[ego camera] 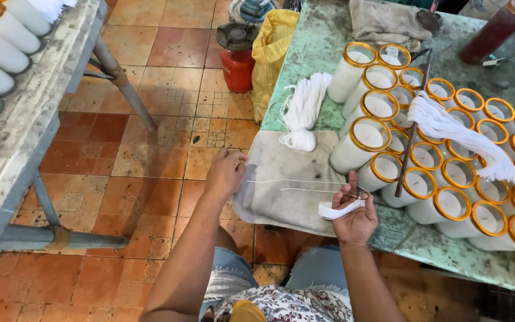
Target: Tying candle wicks into bundles or onto supports using thin string.
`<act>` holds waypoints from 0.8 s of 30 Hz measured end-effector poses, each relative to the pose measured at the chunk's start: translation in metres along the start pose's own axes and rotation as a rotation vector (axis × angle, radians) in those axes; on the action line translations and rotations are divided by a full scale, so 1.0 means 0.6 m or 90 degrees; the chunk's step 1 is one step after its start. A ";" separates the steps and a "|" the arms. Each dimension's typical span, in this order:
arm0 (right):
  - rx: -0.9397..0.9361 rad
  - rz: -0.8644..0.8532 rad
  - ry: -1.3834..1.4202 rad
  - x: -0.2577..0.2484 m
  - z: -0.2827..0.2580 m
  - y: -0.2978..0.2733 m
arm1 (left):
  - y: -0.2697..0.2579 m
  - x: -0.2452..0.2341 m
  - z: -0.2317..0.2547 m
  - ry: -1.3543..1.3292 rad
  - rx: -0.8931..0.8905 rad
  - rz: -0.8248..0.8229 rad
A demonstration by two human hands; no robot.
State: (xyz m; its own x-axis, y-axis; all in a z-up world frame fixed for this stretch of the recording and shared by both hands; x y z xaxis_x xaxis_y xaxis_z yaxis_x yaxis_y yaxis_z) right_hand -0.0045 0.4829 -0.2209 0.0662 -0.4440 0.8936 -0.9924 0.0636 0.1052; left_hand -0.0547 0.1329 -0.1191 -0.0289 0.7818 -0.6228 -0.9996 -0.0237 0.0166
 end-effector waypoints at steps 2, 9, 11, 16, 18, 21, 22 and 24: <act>0.000 -0.001 -0.003 0.002 0.001 -0.002 | -0.011 0.018 0.014 -0.019 0.017 -0.044; -0.002 -0.011 0.000 0.003 0.001 -0.001 | -0.062 0.115 0.076 0.016 0.096 -0.190; -0.004 -0.012 0.003 0.012 0.000 -0.003 | -0.060 0.145 0.060 0.055 0.120 -0.160; -0.019 -0.013 0.000 0.013 -0.003 -0.005 | -0.050 0.164 0.045 0.141 0.164 -0.111; -0.023 0.002 -0.019 0.013 -0.004 -0.005 | -0.044 0.145 0.032 0.043 0.079 -0.141; -0.019 0.009 -0.024 0.004 0.001 -0.003 | -0.029 0.087 0.018 -0.001 0.045 -0.109; -0.013 0.007 -0.022 0.009 0.001 -0.007 | -0.032 0.078 0.015 0.000 0.041 -0.105; -0.013 0.040 -0.044 0.014 0.003 -0.005 | -0.028 0.057 0.011 -0.052 0.020 -0.108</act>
State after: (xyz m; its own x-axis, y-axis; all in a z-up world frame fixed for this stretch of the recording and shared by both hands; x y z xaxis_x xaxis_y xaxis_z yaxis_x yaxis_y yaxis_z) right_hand -0.0009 0.4776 -0.2146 -0.0033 -0.4985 0.8669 -0.9920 0.1110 0.0600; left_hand -0.0390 0.1639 -0.1353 0.1411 0.8207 -0.5537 -0.9897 0.1308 -0.0583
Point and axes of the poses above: each hand's wrist, its own y-axis towards the middle knuckle, its own x-axis out of the palm, z = x × y, the point moved 6 cm from there along y, towards the middle knuckle, and after that the axes turned 12 degrees about -y, right-handed, at the moved point
